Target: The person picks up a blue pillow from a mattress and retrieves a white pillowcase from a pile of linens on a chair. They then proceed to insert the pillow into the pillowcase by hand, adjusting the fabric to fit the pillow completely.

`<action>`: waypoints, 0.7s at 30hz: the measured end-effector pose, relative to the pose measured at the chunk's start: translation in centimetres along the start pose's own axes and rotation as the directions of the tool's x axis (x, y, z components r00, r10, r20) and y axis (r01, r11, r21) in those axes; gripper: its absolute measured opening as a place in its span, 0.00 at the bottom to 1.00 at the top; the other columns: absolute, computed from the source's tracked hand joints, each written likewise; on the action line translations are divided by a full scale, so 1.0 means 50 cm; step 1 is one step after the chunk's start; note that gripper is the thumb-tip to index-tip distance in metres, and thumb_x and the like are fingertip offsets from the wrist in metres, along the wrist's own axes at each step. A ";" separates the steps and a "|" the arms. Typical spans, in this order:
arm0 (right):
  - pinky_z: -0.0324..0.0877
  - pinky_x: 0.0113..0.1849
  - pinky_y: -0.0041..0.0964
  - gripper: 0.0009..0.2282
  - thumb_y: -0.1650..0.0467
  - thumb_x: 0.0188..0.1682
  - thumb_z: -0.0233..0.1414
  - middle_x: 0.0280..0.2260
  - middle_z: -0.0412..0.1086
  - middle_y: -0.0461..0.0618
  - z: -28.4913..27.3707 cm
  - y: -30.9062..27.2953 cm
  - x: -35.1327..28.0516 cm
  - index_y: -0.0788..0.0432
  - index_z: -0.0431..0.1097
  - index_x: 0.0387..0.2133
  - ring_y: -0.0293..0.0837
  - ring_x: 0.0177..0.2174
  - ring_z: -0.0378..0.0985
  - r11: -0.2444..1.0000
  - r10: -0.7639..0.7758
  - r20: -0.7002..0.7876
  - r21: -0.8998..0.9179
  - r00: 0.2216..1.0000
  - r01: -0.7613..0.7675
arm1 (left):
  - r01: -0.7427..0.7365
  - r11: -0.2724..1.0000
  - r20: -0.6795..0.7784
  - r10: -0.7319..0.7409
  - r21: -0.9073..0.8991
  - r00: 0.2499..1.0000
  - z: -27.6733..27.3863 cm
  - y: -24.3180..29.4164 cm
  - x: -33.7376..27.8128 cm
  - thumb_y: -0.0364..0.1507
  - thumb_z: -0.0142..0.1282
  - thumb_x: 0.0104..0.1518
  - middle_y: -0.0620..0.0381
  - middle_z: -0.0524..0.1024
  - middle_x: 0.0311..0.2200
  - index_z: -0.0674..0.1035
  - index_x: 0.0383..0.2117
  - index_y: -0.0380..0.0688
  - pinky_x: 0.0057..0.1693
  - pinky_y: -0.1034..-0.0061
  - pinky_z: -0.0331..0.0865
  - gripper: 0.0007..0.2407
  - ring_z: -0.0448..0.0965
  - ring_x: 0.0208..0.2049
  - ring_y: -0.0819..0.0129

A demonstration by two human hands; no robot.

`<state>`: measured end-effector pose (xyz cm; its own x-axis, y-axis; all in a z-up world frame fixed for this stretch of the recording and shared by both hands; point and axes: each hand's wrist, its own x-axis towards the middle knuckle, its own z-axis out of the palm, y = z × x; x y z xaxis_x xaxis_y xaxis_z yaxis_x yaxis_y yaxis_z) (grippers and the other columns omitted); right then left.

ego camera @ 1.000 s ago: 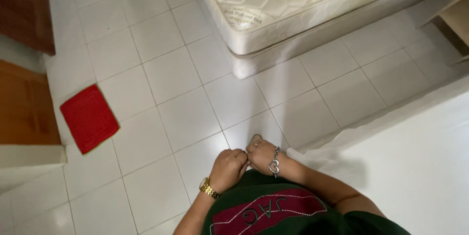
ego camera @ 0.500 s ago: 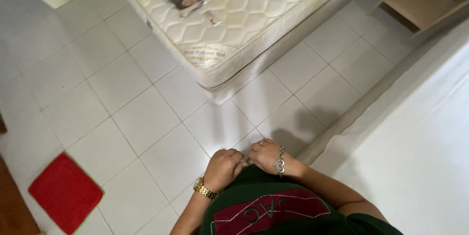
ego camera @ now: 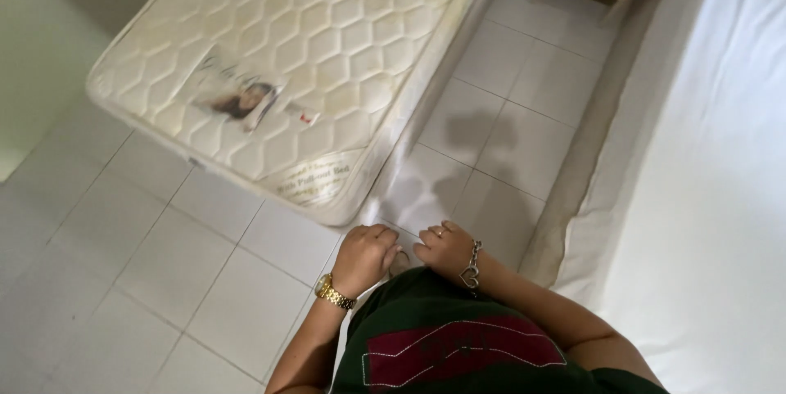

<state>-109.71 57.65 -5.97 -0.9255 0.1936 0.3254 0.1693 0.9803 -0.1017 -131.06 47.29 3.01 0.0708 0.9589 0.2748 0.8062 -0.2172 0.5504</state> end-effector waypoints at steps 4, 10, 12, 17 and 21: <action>0.70 0.43 0.49 0.09 0.68 0.44 0.55 0.38 0.73 0.55 -0.059 0.007 -0.004 0.58 0.73 0.36 0.54 0.39 0.77 0.936 0.252 0.272 0.173 0.929 -0.305 | -0.102 0.995 0.155 0.104 -0.023 0.982 0.073 -0.073 0.062 0.29 0.64 0.50 0.51 0.78 0.25 0.79 0.24 0.42 0.41 0.60 0.70 0.06 0.77 0.30 0.51; 0.70 0.45 0.48 0.07 0.67 0.48 0.54 0.35 0.73 0.52 -0.029 0.078 -0.042 0.57 0.72 0.34 0.53 0.39 0.78 0.810 0.470 0.379 0.174 0.797 -0.560 | -0.260 0.939 0.272 0.316 -0.225 0.909 0.143 -0.079 0.200 0.29 0.62 0.51 0.52 0.77 0.25 0.78 0.23 0.42 0.39 0.60 0.69 0.05 0.78 0.28 0.53; 0.70 0.44 0.48 0.07 0.68 0.47 0.54 0.37 0.73 0.53 -0.001 0.122 -0.053 0.57 0.72 0.35 0.53 0.37 0.78 0.852 0.440 0.312 0.150 0.842 -0.501 | -0.363 0.905 0.310 0.419 -0.224 0.853 0.187 -0.099 0.246 0.28 0.59 0.52 0.53 0.77 0.25 0.78 0.23 0.43 0.38 0.61 0.68 0.04 0.77 0.27 0.55; 0.70 0.43 0.48 0.08 0.66 0.49 0.54 0.35 0.73 0.53 -0.008 0.301 -0.034 0.58 0.73 0.37 0.53 0.37 0.78 0.807 0.483 0.352 0.177 0.802 -0.564 | -0.408 0.891 0.298 0.451 -0.197 0.841 0.258 -0.130 0.414 0.28 0.58 0.51 0.53 0.77 0.25 0.78 0.26 0.42 0.36 0.62 0.67 0.04 0.76 0.26 0.55; 0.70 0.46 0.48 0.09 0.63 0.51 0.53 0.36 0.73 0.54 -0.047 0.477 -0.005 0.55 0.75 0.35 0.53 0.38 0.78 0.815 0.481 0.470 0.072 0.740 -0.575 | -0.430 0.888 0.300 0.460 -0.164 0.835 0.297 -0.135 0.567 0.29 0.59 0.53 0.53 0.77 0.25 0.78 0.26 0.43 0.37 0.61 0.68 0.04 0.76 0.27 0.55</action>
<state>-104.67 81.06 -6.27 -0.7629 0.5964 -0.2498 0.6459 0.6849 -0.3372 -125.78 78.67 -4.65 0.6066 0.7560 0.2459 0.5886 -0.6351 0.5002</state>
